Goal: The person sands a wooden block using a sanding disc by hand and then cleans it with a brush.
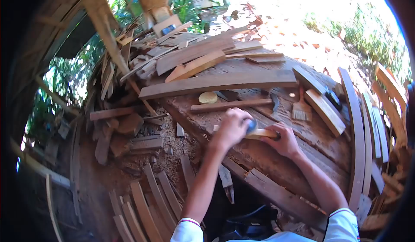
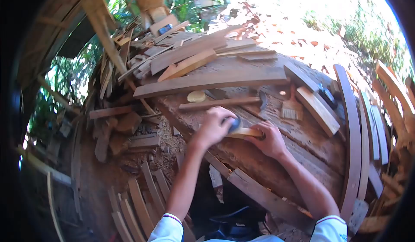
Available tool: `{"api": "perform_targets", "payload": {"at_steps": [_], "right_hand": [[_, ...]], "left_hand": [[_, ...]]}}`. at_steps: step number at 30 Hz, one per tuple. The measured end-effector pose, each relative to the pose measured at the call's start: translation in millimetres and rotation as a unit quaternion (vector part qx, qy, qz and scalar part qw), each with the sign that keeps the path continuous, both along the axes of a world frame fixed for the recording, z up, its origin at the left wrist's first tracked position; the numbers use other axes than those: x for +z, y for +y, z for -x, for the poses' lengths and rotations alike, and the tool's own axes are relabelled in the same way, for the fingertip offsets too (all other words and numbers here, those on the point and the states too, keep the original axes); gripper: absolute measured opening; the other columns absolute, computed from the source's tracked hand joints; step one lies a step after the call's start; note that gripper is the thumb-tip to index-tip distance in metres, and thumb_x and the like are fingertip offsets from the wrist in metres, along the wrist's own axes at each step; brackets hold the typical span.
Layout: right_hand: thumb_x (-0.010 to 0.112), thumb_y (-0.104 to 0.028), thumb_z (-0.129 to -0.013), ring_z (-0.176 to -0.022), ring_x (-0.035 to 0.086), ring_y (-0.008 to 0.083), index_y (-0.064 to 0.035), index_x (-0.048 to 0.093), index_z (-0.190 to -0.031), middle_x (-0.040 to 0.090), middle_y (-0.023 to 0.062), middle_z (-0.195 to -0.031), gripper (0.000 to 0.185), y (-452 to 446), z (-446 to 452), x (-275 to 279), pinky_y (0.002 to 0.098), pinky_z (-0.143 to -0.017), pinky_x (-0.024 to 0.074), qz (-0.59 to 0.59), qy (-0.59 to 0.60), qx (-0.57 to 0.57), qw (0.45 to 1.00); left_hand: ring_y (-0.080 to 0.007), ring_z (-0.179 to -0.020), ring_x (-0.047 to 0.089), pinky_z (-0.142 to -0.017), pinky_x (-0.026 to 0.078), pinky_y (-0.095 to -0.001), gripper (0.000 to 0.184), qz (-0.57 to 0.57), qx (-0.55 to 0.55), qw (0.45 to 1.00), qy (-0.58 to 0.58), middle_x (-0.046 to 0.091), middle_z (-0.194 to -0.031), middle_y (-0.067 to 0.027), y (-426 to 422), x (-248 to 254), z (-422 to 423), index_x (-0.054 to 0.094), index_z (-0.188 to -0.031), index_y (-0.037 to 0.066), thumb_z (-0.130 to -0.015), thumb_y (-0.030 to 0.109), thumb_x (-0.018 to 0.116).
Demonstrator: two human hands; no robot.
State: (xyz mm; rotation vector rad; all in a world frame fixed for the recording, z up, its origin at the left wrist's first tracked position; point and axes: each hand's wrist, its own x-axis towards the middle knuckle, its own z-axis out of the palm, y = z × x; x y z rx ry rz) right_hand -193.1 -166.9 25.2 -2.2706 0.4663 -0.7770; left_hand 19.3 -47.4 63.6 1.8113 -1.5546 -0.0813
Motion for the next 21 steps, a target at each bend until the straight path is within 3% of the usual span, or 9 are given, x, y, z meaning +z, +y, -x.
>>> {"api": "perform_targets", "payload": {"at_steps": [3, 7, 10, 15, 17, 19, 21], "right_hand": [[0.091, -0.023, -0.079, -0.094, 0.071, 0.0340, -0.0041, 0.078, -0.105, 0.075, 0.0146, -0.099, 0.034, 2, 3, 4, 0.0406, -0.086, 0.0570, -0.021, 0.016, -0.005, 1.000], [0.092, -0.019, -0.078, -0.089, 0.071, 0.0308, -0.0037, 0.078, -0.107, 0.075, 0.0136, -0.097, 0.036, -9, 4, -13, 0.0392, -0.083, 0.0562, -0.037, -0.005, -0.009, 0.999], [0.093, -0.019, -0.077, -0.090, 0.071, 0.0284, -0.0036, 0.079, -0.107, 0.075, 0.0133, -0.096, 0.037, -7, 5, -8, 0.0378, -0.084, 0.0559, -0.036, 0.001, 0.001, 0.999], [0.094, -0.018, -0.077, -0.088, 0.072, 0.0261, -0.0036, 0.079, -0.105, 0.076, 0.0127, -0.096, 0.035, -3, 5, -2, 0.0372, -0.083, 0.0569, -0.078, 0.002, 0.005, 0.997], [0.094, -0.018, -0.077, -0.087, 0.073, 0.0263, -0.0034, 0.078, -0.103, 0.077, 0.0127, -0.096, 0.034, -6, 6, -7, 0.0377, -0.082, 0.0577, -0.072, -0.014, 0.014, 0.997], [0.093, -0.019, -0.078, -0.087, 0.073, 0.0278, -0.0031, 0.078, -0.103, 0.077, 0.0124, -0.096, 0.033, -12, 6, -6, 0.0379, -0.082, 0.0581, -0.044, -0.021, 0.021, 0.999], [0.092, -0.019, -0.077, -0.089, 0.073, 0.0296, -0.0041, 0.077, -0.106, 0.076, 0.0119, -0.099, 0.035, -7, 12, -5, 0.0384, -0.084, 0.0579, -0.023, 0.018, 0.001, 1.000]], "left_hand": [[-0.0359, -0.108, 0.061, -0.098, 0.049, -0.0488, 0.012, 0.052, 0.058, 0.993, -0.086, 0.065, -0.106, -0.0127, -9, -19, 44, 0.072, -0.104, 0.009, -0.095, 0.011, 0.063], [-0.0374, -0.116, 0.061, -0.101, 0.051, -0.0500, 0.031, 0.069, 0.110, 0.987, -0.099, 0.061, -0.117, -0.0148, -15, -30, 60, 0.066, -0.116, 0.007, -0.096, 0.030, 0.071], [-0.0387, -0.117, 0.063, -0.102, 0.053, -0.0504, 0.033, 0.102, 0.122, 0.981, -0.110, 0.063, -0.119, -0.0157, -17, -35, 56, 0.067, -0.117, 0.007, -0.097, 0.032, 0.070], [-0.0399, -0.107, 0.069, -0.096, 0.055, -0.0522, 0.032, 0.066, 0.068, 0.995, -0.020, 0.069, -0.111, -0.0159, -10, -29, 53, 0.069, -0.117, 0.008, -0.100, 0.034, 0.067], [-0.0386, -0.107, 0.070, -0.099, 0.054, -0.0525, 0.030, 0.063, 0.064, 0.996, -0.018, 0.070, -0.111, -0.0164, -9, -33, 52, 0.070, -0.117, 0.009, -0.100, 0.033, 0.066], [-0.0386, -0.109, 0.070, -0.102, 0.053, -0.0530, 0.029, 0.141, 0.084, 0.984, -0.072, 0.071, -0.115, -0.0176, -11, -38, 55, 0.070, -0.116, 0.009, -0.100, 0.032, 0.066], [-0.0388, -0.113, 0.069, -0.107, 0.051, -0.0531, 0.028, 0.124, 0.078, 0.988, -0.050, 0.070, -0.117, -0.0178, -11, -42, 57, 0.070, -0.114, 0.008, -0.099, 0.032, 0.067]]}}
